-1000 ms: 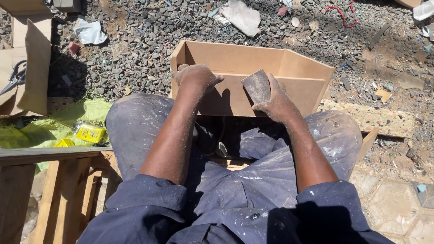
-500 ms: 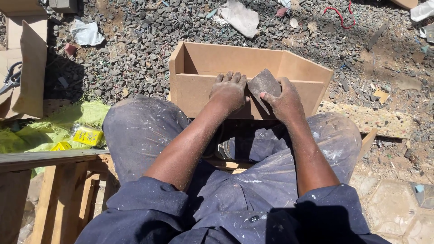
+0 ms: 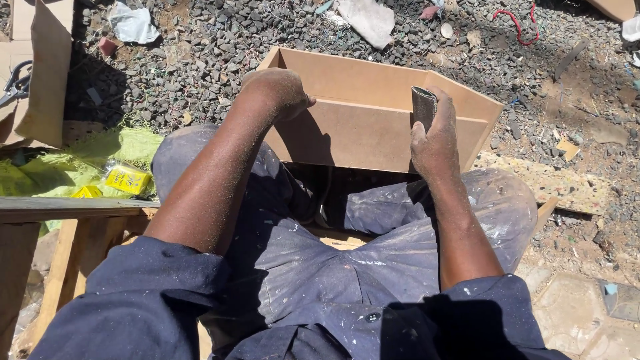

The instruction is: Sanding the edges and surfaces of a small wooden box using a sanding block to smooth the finish.

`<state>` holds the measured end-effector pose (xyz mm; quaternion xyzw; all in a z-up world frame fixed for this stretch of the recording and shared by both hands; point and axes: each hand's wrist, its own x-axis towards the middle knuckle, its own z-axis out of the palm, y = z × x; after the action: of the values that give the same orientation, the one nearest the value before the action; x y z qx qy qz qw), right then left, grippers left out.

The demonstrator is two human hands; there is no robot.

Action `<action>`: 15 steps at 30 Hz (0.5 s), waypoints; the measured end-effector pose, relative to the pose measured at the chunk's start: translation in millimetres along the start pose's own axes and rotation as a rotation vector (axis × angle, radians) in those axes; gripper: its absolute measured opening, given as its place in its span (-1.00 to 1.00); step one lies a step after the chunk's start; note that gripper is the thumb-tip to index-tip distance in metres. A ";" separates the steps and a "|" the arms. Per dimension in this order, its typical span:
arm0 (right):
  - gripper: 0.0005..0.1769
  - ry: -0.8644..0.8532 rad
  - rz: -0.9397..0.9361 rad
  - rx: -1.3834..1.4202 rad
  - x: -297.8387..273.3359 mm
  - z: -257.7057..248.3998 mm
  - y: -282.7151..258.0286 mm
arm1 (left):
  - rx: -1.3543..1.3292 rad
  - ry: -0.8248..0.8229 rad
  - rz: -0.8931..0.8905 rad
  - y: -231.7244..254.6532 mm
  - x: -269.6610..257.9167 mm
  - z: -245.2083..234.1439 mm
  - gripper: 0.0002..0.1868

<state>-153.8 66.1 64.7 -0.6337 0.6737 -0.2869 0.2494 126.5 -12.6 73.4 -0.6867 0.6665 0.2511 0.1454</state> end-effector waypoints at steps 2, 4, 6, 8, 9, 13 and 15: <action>-0.32 -0.014 -0.106 -0.062 4.5 -4.9 0.6 | -0.049 0.245 0.039 -21.8 32.8 8.1 -0.60; -0.29 -0.024 -0.211 -0.122 15.0 -9.4 8.1 | -0.094 0.490 0.079 -37.0 55.5 8.0 -0.55; -0.29 -0.015 -0.413 -0.288 28.4 -15.1 23.3 | -0.070 0.489 -0.051 -44.6 65.7 3.7 -0.41; -0.27 -0.098 -0.312 -0.382 37.5 -19.5 17.7 | -0.235 0.237 -0.139 -43.0 49.4 -9.3 -0.47; -0.25 -0.178 -0.211 -0.475 42.7 -22.2 14.8 | -0.395 -0.016 -0.220 -41.8 41.5 -16.1 -0.51; -0.32 -0.254 -0.407 -0.608 41.4 31.1 26.5 | -0.224 0.016 -0.246 -50.6 99.1 23.2 -0.64; -0.35 -0.224 -0.606 -0.446 33.5 66.2 4.0 | -0.202 0.217 -0.224 -49.9 105.9 34.9 -0.73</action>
<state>-112.7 28.2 15.7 -0.8699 0.4706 -0.1232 0.0814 169.1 -79.7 -19.4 -0.7907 0.5691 0.2235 0.0301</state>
